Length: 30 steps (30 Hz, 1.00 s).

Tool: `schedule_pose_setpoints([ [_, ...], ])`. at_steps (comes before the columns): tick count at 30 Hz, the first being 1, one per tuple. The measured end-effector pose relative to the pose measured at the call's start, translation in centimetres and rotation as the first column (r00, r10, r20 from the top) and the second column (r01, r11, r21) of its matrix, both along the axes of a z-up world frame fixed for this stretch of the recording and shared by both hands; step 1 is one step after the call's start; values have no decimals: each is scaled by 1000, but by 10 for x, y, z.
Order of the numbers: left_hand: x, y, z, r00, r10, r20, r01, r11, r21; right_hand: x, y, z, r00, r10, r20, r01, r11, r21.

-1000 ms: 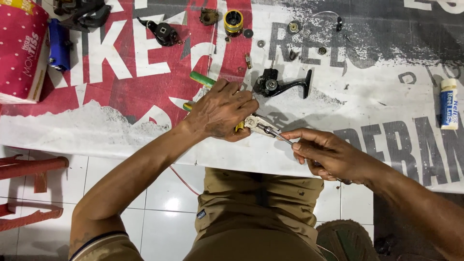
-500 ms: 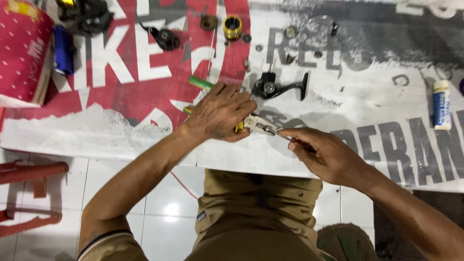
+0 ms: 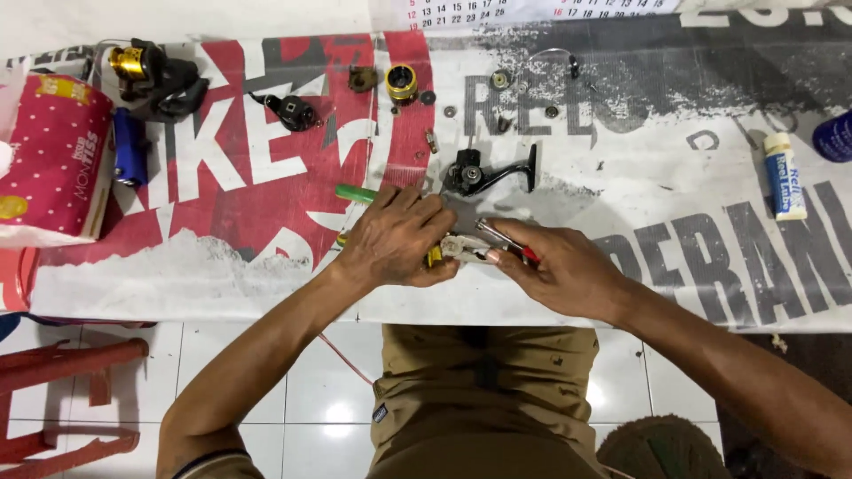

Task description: Assembling and lubricating the internal components of a fishing reel body using tools

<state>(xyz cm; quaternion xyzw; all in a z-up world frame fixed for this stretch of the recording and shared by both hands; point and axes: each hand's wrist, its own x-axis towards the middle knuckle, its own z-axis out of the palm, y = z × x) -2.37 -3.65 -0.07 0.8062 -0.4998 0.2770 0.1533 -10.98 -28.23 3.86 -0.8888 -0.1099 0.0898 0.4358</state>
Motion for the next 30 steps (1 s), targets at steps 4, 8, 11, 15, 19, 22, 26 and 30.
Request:
schedule_pose_setpoints([
  [4,0,1,-1,999,-49,-13,49,999,-1,-3,-3,2,999,3,54,-6,998,54],
  [8,5,0,-2,973,-172,-152,164,984,-64,6,-4,-9,909,58,414,-131,980,149],
  [11,9,-5,-7,932,-218,-289,174,970,-172,14,-2,-28,854,35,519,-202,942,268],
  [15,13,-4,7,896,-285,-339,203,945,-256,20,17,-24,797,3,604,-246,915,320],
  [19,22,-9,-20,833,-450,-321,221,803,-553,20,34,-8,759,-30,650,-285,883,373],
  [22,5,-21,3,794,-541,-276,229,688,-688,20,41,-6,716,-57,696,-325,855,404],
  [26,-15,-38,16,746,-633,-206,270,570,-776,25,28,-59,673,-86,735,-372,819,437],
  [30,-12,-42,18,721,-670,-178,358,579,-733,19,35,-29,641,-117,758,-374,815,443],
])
